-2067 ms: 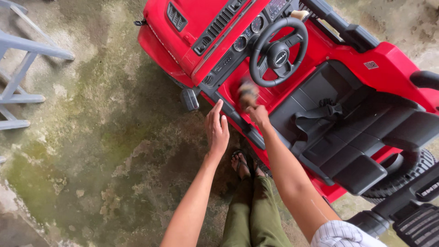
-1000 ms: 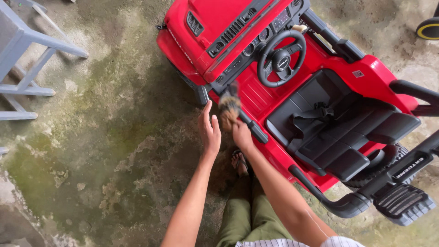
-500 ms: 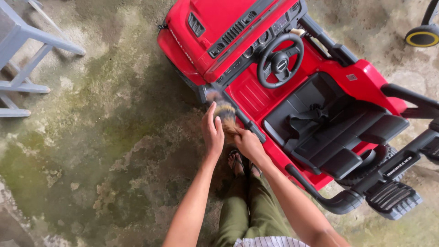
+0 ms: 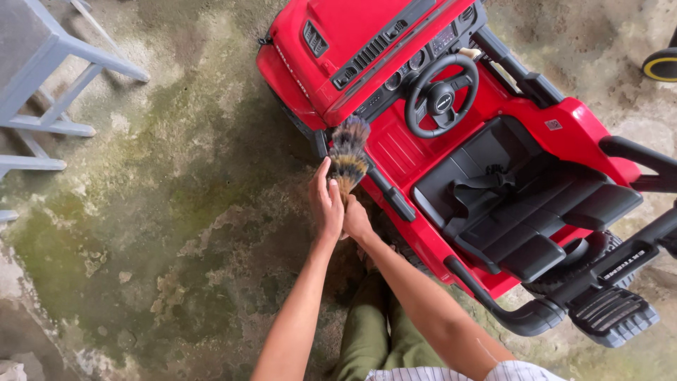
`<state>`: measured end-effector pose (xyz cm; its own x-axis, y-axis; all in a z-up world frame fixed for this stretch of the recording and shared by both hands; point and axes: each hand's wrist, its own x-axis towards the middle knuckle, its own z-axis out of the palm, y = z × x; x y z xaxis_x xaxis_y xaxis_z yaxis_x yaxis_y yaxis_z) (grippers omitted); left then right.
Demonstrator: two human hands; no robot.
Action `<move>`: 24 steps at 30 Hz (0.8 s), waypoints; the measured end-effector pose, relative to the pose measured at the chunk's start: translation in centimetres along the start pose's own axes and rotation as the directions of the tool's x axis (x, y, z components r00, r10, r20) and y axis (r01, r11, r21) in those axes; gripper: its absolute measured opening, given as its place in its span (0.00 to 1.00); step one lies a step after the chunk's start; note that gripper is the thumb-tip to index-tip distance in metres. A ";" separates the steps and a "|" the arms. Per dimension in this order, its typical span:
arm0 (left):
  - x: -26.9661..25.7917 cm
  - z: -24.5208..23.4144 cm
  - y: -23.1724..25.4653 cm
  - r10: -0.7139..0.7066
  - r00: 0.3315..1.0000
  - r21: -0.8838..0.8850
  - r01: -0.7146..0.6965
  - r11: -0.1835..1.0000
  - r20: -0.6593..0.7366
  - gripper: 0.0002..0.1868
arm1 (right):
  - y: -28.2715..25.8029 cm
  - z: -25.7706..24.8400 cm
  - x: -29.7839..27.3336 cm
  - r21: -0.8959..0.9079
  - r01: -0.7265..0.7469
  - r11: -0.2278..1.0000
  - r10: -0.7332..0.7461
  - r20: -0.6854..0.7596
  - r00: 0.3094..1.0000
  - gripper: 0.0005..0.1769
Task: The person cleans a red toy car using a brush and a cloth. They brush the interior and exterior surfaces, then wipe the front hood and grille with a cloth.
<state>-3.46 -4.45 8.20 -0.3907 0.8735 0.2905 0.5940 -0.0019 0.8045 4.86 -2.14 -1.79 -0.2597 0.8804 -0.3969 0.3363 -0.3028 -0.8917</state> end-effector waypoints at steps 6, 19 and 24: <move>0.1 -1.5 -0.3 0.028 0.999 0.052 -0.026 0.998 -0.038 0.23 | -0.8 -1.3 3.8 0.173 -0.143 0.974 0.160 -0.091 0.983 0.17; -0.3 -1.3 0.9 0.024 1.000 0.039 -0.024 0.999 -0.018 0.23 | 1.9 2.9 -1.4 -0.069 -0.061 0.996 0.066 0.079 0.995 0.25; -0.8 -2.5 1.1 -0.028 0.999 -0.003 0.027 1.000 -0.019 0.23 | 1.1 2.4 0.8 0.040 -0.092 0.995 0.095 -0.072 0.993 0.26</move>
<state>-4.28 -6.42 10.16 -0.4200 0.8639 0.2779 0.5812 0.0209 0.8135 2.88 -2.69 -3.62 -0.1605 0.8717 -0.4629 0.3222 -0.3971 -0.8594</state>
